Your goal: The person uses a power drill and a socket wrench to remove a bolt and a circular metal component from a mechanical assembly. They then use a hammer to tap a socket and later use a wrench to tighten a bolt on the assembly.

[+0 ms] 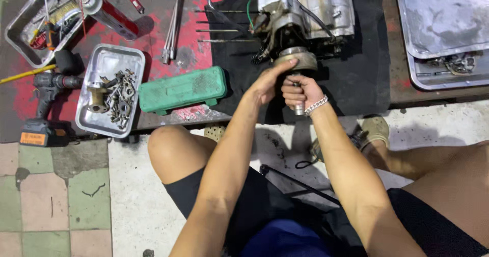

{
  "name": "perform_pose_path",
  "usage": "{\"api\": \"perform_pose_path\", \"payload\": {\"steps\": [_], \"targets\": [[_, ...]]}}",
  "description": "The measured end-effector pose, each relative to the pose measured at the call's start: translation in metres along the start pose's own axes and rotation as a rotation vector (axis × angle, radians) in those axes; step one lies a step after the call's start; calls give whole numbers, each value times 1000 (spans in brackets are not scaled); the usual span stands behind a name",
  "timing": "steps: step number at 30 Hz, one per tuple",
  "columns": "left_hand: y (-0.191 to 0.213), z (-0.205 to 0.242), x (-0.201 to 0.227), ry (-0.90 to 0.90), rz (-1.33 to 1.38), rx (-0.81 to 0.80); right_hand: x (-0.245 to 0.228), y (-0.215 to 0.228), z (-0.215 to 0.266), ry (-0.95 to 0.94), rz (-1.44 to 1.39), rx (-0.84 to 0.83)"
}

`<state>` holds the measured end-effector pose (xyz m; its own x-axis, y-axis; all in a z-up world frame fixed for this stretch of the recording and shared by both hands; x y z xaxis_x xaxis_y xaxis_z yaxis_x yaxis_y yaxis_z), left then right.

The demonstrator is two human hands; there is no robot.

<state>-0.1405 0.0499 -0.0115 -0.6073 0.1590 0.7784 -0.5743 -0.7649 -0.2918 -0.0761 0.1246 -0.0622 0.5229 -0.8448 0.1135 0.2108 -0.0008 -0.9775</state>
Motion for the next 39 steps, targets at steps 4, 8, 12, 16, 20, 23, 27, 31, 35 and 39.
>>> {"api": "perform_pose_path", "payload": {"steps": [4,8,12,16,20,23,27,31,35,39], "targets": [[-3,-7,3,-107,17,-48,-17,9,9,211,527,630],[-2,0,5,-59,-25,24,-10,-40,25,507,1022,1174],[-6,4,2,-50,-5,22,5,-57,34,438,528,684],[-8,5,4,-62,17,22,25,-43,37,357,164,233],[-6,6,5,-64,38,17,4,-9,50,723,633,597],[-8,5,3,-74,75,-6,-4,-20,51,942,962,823],[-3,11,-24,-9,33,-37,9,-28,46,672,474,612],[1,22,-47,5,-62,51,7,-14,47,490,324,618],[-4,23,-44,-128,8,288,-20,16,49,810,763,793],[-20,25,-40,-183,-69,515,-46,-7,57,516,1658,978]]}}
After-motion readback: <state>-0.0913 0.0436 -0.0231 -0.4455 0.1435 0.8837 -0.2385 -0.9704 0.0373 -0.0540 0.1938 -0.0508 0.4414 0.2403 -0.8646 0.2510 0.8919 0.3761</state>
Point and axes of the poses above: each hand's wrist, its own z-axis away from the middle knuckle, its own y-axis out of the back of the hand, x = y × z, the point moved 7 cm from there along -z, towards the middle knuckle, and after that the axes turned 9 degrees about -z, right-handed, at the moved point
